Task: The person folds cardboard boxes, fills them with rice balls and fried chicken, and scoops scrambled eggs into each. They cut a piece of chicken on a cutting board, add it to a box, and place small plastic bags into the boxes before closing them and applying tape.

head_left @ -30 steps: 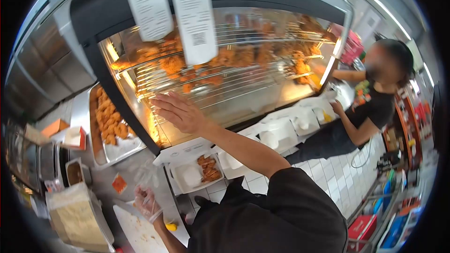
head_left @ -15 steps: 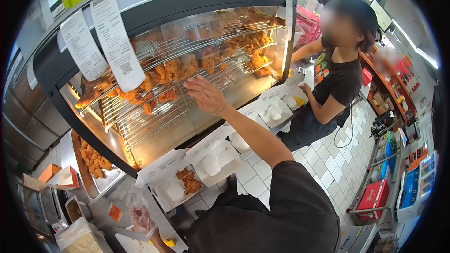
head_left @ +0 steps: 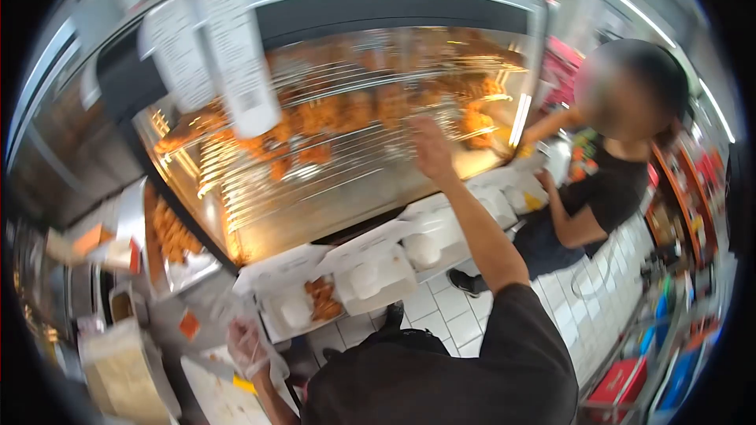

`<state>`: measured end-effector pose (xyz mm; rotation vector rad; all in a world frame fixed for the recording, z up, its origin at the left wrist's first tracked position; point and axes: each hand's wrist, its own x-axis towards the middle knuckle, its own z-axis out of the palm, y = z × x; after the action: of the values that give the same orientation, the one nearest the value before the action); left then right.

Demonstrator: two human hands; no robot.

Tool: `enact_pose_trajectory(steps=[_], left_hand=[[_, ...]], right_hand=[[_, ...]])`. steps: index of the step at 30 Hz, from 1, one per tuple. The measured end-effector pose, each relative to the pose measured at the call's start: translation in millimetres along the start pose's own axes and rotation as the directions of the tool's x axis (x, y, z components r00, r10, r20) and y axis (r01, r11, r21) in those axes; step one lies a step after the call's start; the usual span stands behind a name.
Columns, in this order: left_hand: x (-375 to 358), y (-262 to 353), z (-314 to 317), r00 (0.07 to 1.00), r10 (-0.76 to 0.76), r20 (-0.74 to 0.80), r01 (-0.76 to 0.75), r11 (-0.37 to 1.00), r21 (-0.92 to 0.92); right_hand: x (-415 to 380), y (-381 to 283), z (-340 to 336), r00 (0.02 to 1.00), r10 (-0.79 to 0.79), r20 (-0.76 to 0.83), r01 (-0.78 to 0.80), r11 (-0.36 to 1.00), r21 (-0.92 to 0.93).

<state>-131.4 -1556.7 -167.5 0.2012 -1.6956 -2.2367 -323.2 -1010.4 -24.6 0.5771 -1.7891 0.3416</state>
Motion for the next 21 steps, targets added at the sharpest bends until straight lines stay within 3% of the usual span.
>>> enact_pose_trajectory(steps=[1,2,3,4,5,6,8,10,12,14,18,20,21], left_hand=[[-2,4,9,0.997,0.077,-0.005,-0.073,0.965,0.252],[-3,8,18,0.988,0.154,-0.010,-0.129,0.863,0.489],[-4,12,29,0.987,0.142,-0.070,-0.083,0.841,0.534],[-4,15,42,0.983,0.130,-0.129,-0.033,0.818,0.574],[-8,32,60,0.987,0.138,-0.082,-0.053,0.765,0.642],[-12,42,71,0.990,0.139,-0.019,-0.085,0.704,0.705],[-11,43,81,0.995,0.086,-0.043,-0.034,0.731,0.682],[-4,41,77,0.998,0.031,-0.061,0.016,0.758,0.652],[-1,33,67,0.997,0.043,-0.070,0.022,0.681,0.732],[-3,35,66,0.995,0.043,-0.087,0.029,0.723,0.691],[0,34,50,0.995,0.054,-0.083,0.016,0.738,0.674],[2,38,46,0.996,0.065,-0.067,-0.002,0.733,0.681],[4,43,48,0.997,0.078,-0.026,-0.037,0.712,0.701]], right_hand=[[6,-19,10,0.993,0.091,-0.078,-0.096,0.993,-0.071],[0,-54,31,0.987,0.155,0.043,-0.156,0.987,0.031],[-1,-88,50,0.968,0.190,0.166,-0.209,0.972,0.106],[13,-125,75,0.950,-0.095,0.297,0.035,0.979,0.201],[11,-166,117,0.934,-0.150,0.325,0.028,0.936,0.351],[44,-214,121,0.959,-0.213,0.187,0.143,0.933,0.331],[61,-247,169,0.899,-0.304,0.315,0.128,0.871,0.474],[67,-241,173,0.889,-0.368,0.272,0.218,0.863,0.457],[68,-232,170,0.864,-0.445,0.235,0.312,0.840,0.444],[59,-216,157,0.905,-0.344,0.251,0.207,0.871,0.445],[45,-162,117,0.904,-0.354,0.239,0.248,0.890,0.382],[28,-123,90,0.912,-0.334,0.237,0.265,0.923,0.280],[15,-111,79,0.955,-0.233,0.186,0.208,0.968,0.144]])
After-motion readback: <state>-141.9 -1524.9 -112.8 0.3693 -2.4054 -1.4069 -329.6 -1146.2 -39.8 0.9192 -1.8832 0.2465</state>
